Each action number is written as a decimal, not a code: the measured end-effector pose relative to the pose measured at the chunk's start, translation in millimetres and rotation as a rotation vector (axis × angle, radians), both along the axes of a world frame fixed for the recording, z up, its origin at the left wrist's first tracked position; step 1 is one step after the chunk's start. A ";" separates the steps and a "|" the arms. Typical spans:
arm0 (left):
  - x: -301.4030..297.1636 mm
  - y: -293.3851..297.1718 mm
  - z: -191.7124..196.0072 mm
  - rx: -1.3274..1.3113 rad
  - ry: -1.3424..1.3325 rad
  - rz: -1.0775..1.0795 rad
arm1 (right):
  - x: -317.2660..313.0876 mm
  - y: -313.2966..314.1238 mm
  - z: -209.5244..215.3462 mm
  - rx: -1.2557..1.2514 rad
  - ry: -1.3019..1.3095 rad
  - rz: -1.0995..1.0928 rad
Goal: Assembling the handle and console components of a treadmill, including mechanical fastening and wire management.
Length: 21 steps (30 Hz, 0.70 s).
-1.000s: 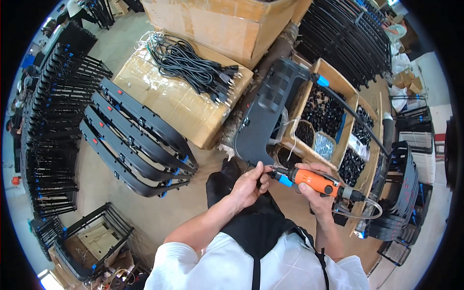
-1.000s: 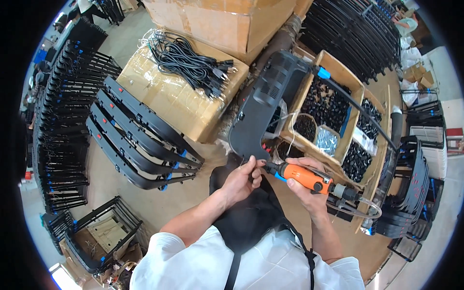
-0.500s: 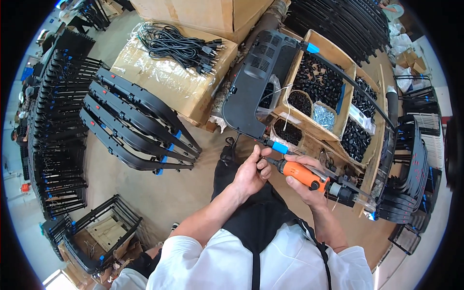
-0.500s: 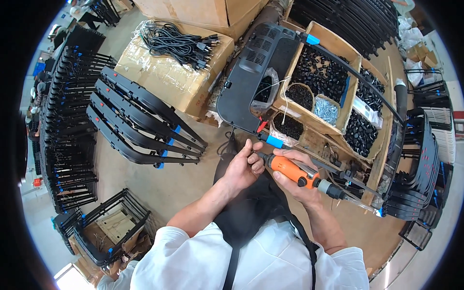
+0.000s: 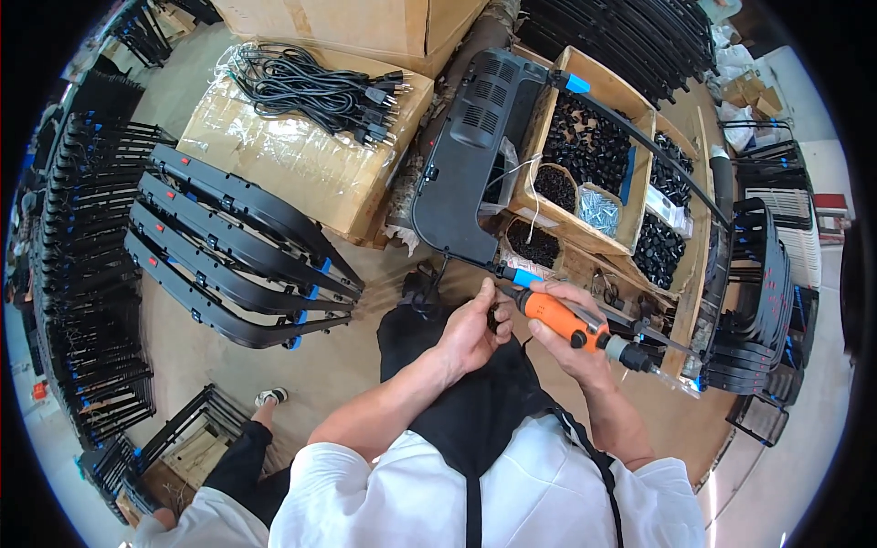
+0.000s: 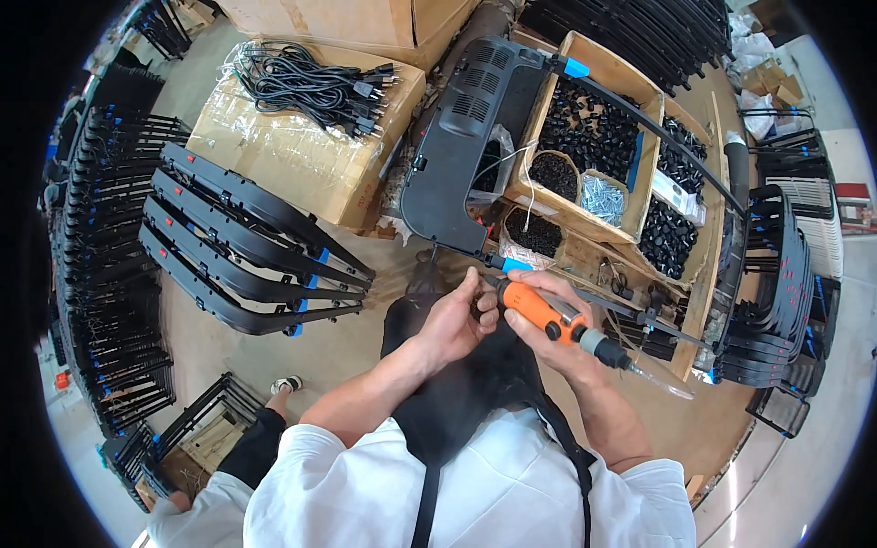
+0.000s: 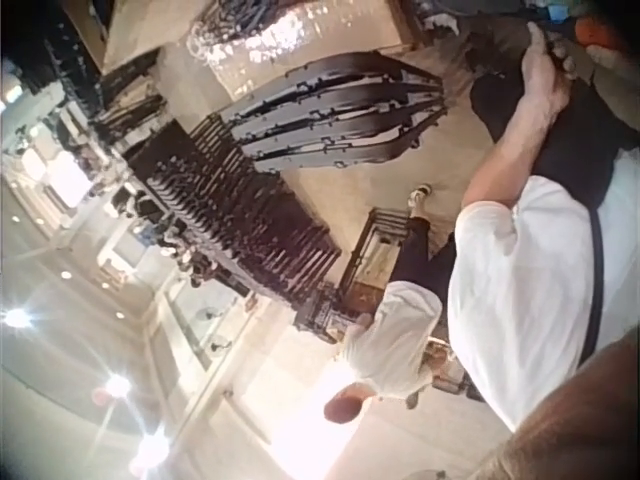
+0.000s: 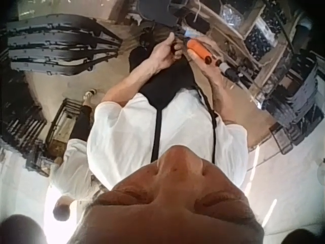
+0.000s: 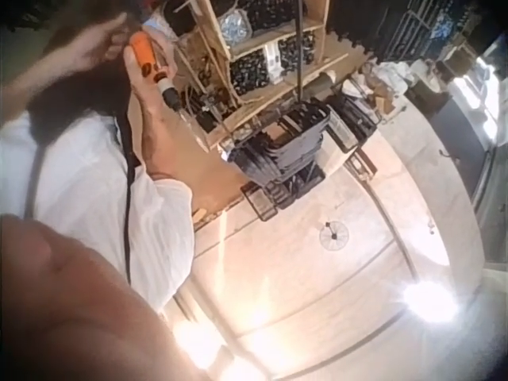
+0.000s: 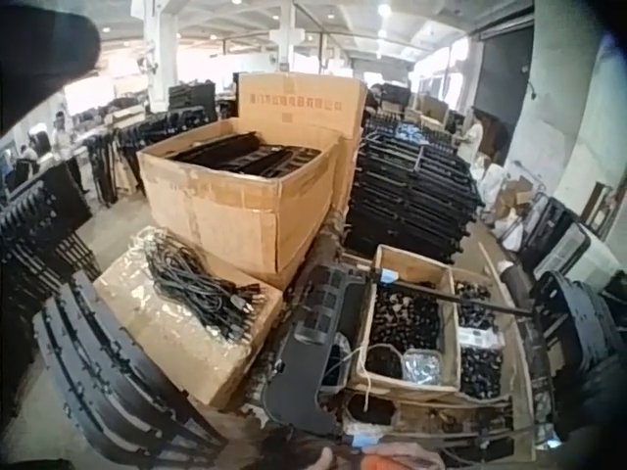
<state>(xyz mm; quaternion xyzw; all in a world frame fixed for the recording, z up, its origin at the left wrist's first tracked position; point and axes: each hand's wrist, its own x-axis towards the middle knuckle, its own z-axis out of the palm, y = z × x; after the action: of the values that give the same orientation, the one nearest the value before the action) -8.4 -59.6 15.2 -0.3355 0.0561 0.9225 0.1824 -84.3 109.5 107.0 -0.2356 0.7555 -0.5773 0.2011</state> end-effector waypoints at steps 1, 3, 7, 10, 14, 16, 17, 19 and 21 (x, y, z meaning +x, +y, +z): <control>2.6 -1.9 -0.1 0.006 0.002 -0.003 | -2.5 -3.5 -1.5 0.006 0.002 -0.003; 10.2 -9.3 -0.3 -0.096 -0.013 -0.046 | -9.5 -11.0 -4.5 0.047 0.046 -0.112; 21.8 -24.2 -11.7 -0.227 0.043 -0.105 | -19.6 -22.5 -15.6 0.031 -0.017 -0.120; 25.5 -33.1 -18.9 -0.261 0.076 -0.139 | -25.5 -33.0 -11.2 0.091 -0.010 -0.090; 28.0 -41.3 -34.8 -0.340 0.166 -0.179 | -34.8 -44.8 -9.6 0.165 -0.030 -0.018; 26.8 -42.9 -37.7 -0.363 0.185 -0.191 | -38.1 -52.8 1.5 0.248 0.028 0.046; 25.8 -43.5 -35.3 -0.373 0.161 -0.182 | -38.9 -57.0 8.7 0.328 0.084 0.106; 24.0 -44.2 -34.1 -0.380 0.137 -0.171 | -42.8 -61.4 11.9 0.365 0.035 0.122; 23.6 -44.5 -33.5 -0.424 0.164 -0.177 | -46.1 -60.6 4.5 0.332 0.102 0.232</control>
<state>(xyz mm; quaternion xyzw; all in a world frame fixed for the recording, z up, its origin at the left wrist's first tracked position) 15.2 -104.1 -18.3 -0.2840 0.2924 0.8947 0.1828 -130.4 48.9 111.5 -0.3136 0.8173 -0.4052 0.2637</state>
